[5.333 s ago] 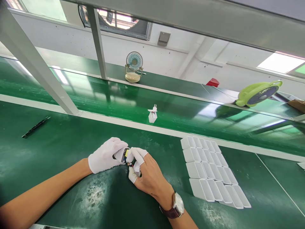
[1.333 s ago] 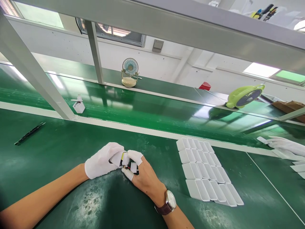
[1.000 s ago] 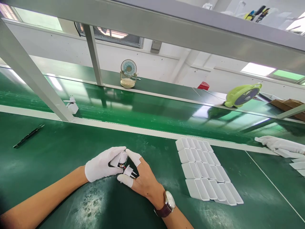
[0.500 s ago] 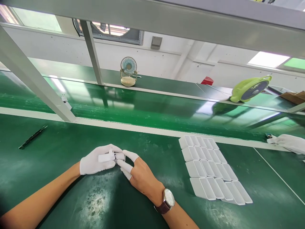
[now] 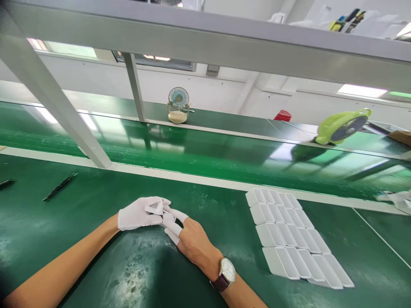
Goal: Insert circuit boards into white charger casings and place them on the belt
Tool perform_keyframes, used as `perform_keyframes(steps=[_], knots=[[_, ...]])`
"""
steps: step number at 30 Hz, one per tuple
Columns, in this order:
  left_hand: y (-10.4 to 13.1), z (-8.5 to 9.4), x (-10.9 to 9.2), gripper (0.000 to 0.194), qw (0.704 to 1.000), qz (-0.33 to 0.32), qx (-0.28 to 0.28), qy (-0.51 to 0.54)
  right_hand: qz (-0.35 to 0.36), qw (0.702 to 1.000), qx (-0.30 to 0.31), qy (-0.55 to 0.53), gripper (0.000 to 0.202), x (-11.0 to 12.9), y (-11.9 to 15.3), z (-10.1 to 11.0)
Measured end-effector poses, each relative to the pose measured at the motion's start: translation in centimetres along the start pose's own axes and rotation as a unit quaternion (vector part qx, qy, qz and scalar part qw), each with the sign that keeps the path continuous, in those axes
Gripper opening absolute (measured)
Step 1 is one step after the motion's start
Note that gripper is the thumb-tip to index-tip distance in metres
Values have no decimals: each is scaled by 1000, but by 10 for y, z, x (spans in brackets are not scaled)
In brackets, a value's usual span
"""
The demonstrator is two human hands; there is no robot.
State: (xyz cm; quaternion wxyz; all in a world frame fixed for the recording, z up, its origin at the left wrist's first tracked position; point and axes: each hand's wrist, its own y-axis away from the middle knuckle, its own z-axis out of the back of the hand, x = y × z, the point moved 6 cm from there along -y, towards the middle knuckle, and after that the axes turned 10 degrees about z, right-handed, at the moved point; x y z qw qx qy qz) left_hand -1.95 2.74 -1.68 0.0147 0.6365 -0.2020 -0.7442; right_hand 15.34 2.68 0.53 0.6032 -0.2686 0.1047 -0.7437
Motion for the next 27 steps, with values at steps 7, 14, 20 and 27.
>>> perform_keyframes(steps=[7,14,20,27], knots=[[0,5,1,86,997,-41,-67,15,32,996,-73,41,39,1,-6,12],[14,22,-11,83,977,-142,-156,38,0,991,-129,31,36,0,-21,37],[20,3,-22,92,977,-123,-145,-101,-14,1000,-24,-9,47,-3,-10,3],[21,-3,-27,32,955,-100,-212,-182,-67,997,-50,5,44,-11,5,8]])
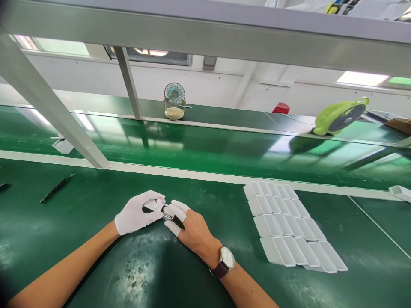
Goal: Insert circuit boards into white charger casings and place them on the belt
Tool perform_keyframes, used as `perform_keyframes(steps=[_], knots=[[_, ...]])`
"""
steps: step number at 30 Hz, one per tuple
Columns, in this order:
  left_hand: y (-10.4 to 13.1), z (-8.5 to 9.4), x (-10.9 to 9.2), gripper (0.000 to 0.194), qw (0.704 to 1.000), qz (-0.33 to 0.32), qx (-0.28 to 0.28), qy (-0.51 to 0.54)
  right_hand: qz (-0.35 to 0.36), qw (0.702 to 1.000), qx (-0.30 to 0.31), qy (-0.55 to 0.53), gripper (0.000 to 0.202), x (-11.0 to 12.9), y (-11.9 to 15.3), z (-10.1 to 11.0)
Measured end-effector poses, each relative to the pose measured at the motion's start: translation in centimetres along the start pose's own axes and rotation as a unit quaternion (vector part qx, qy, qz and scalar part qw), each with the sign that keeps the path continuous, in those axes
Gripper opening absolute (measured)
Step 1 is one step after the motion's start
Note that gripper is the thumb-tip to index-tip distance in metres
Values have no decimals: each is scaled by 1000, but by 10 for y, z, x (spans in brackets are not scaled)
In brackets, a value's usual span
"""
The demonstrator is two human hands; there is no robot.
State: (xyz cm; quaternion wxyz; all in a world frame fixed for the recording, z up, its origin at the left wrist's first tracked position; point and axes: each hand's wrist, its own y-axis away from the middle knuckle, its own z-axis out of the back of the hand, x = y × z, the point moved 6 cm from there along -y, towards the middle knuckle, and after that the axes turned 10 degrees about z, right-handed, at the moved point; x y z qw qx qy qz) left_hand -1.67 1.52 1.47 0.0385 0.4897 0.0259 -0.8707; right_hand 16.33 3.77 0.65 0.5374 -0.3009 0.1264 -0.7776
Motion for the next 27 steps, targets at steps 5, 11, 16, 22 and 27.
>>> perform_keyframes(steps=[5,11,16,22,27], knots=[[-1,0,1,33,1000,6,2,-2,30,998,-53,32,38,-2,4,5],[-1,-4,5,37,1000,4,8,8,25,999,-28,35,36,3,-4,0],[-1,-5,9,40,999,26,20,29,6,998,-46,-41,39,2,-5,-1],[-1,-4,13,41,998,43,25,34,12,995,-65,-74,37,3,-6,0],[-3,-6,17,44,996,42,45,64,-10,994,-53,-91,33,3,-7,-1]])
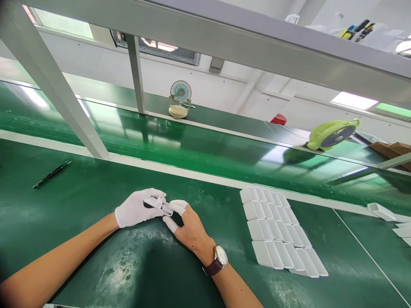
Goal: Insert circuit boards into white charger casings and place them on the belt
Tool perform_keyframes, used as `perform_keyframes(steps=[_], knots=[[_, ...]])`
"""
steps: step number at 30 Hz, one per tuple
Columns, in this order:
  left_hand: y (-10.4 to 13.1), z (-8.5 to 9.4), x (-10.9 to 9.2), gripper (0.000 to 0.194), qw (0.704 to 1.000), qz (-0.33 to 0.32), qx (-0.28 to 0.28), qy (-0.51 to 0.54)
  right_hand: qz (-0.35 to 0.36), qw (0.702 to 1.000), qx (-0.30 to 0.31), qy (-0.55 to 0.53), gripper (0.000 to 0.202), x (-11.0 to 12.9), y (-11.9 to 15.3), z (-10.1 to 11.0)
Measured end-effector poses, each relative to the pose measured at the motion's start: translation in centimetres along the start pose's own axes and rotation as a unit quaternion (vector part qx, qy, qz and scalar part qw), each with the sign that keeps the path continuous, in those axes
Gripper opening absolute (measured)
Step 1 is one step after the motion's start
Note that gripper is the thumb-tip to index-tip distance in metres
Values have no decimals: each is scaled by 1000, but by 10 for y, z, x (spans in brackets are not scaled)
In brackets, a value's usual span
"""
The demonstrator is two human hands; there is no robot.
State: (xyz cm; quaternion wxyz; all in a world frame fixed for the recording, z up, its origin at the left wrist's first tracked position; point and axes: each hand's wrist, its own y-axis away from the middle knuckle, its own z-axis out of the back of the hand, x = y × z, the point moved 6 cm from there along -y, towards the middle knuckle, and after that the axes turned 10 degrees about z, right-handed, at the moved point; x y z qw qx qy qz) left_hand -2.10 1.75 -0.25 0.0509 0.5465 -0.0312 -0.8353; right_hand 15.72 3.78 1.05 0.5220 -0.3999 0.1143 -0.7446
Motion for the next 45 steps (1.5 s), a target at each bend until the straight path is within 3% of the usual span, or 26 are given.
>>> perform_keyframes(steps=[6,12,20,23,26,28,32,35,37,40,43,45], knots=[[0,-1,2,45,1000,6,9,21,6,1000,11,-11,28,-1,0,-2],[0,1,2,49,999,31,5,20,-105,990,12,-93,41,-16,8,0],[-2,3,0,39,998,48,20,28,18,997,68,3,36,2,-2,-10],[-3,5,3,51,998,47,16,30,37,997,53,38,37,6,-5,-9],[-4,7,6,80,998,29,11,58,28,998,6,55,37,5,-6,1],[-5,9,7,88,998,18,5,58,18,998,-8,52,35,3,-5,4],[-8,9,7,84,1000,16,5,18,9,999,36,19,36,-2,-3,-4],[-9,6,7,74,1000,7,12,-17,-56,996,7,-65,32,-12,0,-6],[-8,1,7,72,999,-21,4,-38,-155,970,-66,-172,30,-24,4,-4],[-2,-10,-1,85,991,-110,-34,-62,-305,862,-174,-365,37,-38,12,-5],[9,-19,-18,79,970,-210,-98,-77,-372,758,-175,-507,36,-35,11,-14],[17,-22,-32,64,952,-261,-136,-88,-385,727,-155,-547,35,-30,9,-17]])
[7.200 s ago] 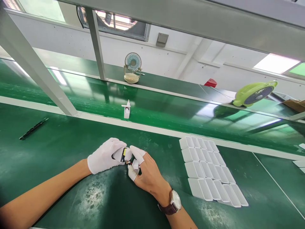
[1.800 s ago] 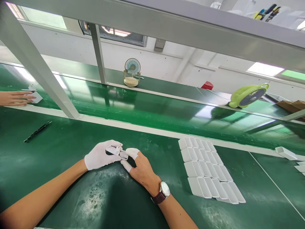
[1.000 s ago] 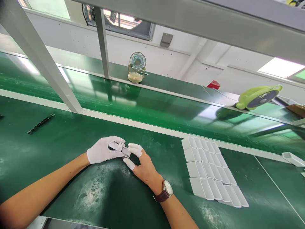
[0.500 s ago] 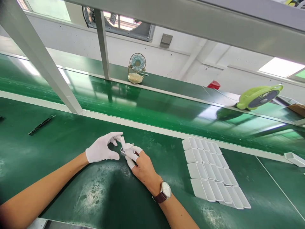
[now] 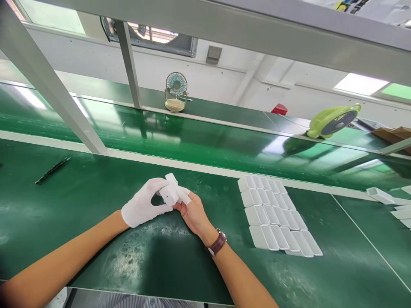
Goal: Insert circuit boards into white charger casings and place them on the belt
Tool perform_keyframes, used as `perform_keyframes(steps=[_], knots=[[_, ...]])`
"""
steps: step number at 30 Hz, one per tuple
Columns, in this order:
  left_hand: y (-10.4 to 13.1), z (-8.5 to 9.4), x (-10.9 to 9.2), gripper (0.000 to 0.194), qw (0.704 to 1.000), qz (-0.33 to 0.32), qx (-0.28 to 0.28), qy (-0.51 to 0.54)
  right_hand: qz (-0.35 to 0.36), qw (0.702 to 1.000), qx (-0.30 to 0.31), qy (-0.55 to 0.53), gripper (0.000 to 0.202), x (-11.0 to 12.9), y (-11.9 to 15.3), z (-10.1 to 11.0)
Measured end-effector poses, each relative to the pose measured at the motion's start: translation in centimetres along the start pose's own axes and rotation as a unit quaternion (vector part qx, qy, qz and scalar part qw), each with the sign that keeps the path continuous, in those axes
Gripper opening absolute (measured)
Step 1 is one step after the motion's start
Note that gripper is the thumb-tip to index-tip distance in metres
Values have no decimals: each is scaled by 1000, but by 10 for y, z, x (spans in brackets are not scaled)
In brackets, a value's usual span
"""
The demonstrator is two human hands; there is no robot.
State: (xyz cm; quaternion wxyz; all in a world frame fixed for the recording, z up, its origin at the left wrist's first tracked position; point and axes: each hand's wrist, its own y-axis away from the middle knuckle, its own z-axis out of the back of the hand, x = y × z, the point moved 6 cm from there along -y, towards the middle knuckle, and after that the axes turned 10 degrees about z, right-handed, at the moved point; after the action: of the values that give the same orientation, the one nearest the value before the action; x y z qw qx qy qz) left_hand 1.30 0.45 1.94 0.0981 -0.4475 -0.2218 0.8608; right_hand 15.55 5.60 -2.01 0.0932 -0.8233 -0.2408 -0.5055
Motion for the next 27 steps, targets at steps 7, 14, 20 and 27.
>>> perform_keyframes(steps=[7,14,20,27], knots=[[0,1,-16,48,999,-34,-14,-29,-48,997,41,-40,40,-9,4,-9],[4,-1,-12,49,998,-38,-26,-30,-60,996,62,-36,35,-12,5,-11],[4,0,-12,48,998,-52,-33,-21,-71,995,61,-31,33,-12,6,-11],[3,0,-10,52,999,-35,-24,-6,-76,995,58,-13,38,-9,6,-15]])
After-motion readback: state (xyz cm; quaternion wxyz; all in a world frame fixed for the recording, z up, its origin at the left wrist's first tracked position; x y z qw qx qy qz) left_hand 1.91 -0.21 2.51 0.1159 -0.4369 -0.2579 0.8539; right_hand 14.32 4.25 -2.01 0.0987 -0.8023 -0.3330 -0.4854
